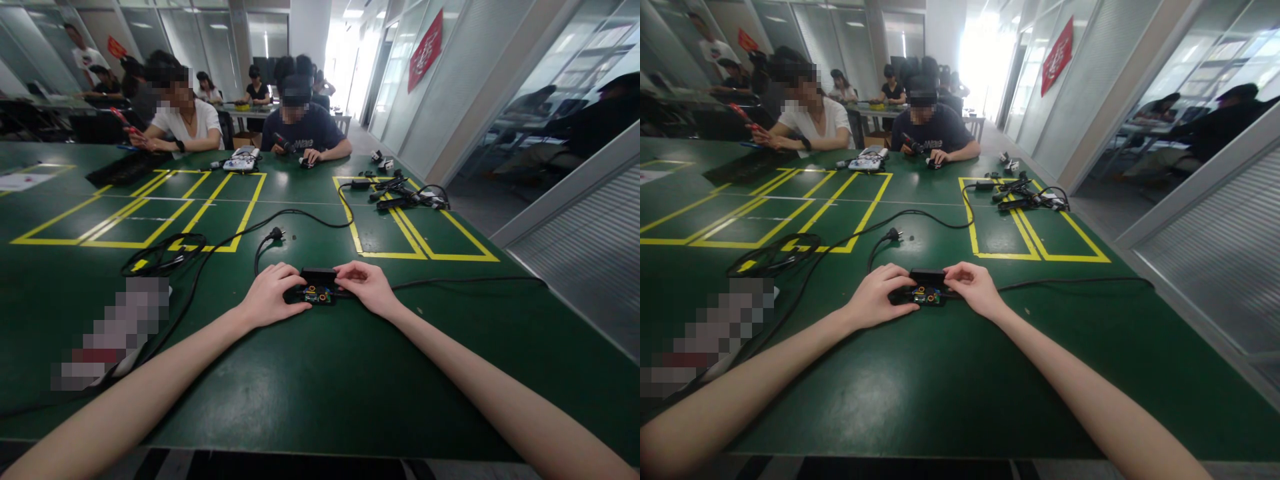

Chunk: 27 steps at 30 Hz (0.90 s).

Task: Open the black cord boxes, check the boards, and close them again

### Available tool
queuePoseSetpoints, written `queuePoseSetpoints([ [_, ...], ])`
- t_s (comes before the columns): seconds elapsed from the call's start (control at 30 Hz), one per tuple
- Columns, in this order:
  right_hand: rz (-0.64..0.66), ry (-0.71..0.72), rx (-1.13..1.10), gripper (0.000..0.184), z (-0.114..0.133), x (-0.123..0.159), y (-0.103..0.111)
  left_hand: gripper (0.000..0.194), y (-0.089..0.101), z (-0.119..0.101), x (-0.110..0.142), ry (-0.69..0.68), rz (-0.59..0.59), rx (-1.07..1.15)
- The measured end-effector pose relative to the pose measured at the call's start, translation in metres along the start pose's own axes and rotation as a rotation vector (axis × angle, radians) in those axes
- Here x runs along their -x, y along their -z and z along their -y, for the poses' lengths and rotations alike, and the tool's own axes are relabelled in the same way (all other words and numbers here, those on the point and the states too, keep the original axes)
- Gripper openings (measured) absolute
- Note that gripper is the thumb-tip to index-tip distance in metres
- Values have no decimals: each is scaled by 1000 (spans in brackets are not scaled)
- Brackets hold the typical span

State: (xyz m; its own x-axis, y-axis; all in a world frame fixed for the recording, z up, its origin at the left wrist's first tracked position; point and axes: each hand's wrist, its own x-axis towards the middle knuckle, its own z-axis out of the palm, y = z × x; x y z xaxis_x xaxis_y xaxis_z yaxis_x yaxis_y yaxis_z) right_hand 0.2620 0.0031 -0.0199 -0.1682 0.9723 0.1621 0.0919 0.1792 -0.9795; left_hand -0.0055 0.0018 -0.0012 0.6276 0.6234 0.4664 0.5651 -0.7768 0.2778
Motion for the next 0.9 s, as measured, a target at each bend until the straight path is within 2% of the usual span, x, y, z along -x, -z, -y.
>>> queuePoseSetpoints([
  [0.5, 99, 44, 74, 24, 16, 7, 0, 30, 1, 1, 0, -35, -21, 3],
  [0.77, 143, 133, 134, 21, 19, 9, 1, 44, 2, -4, -1, 140, 0, 26],
  [0.9, 166, 201, 176, 18, 21, 11, 1, 53, 1, -4, 0, 161, 11, 113],
])
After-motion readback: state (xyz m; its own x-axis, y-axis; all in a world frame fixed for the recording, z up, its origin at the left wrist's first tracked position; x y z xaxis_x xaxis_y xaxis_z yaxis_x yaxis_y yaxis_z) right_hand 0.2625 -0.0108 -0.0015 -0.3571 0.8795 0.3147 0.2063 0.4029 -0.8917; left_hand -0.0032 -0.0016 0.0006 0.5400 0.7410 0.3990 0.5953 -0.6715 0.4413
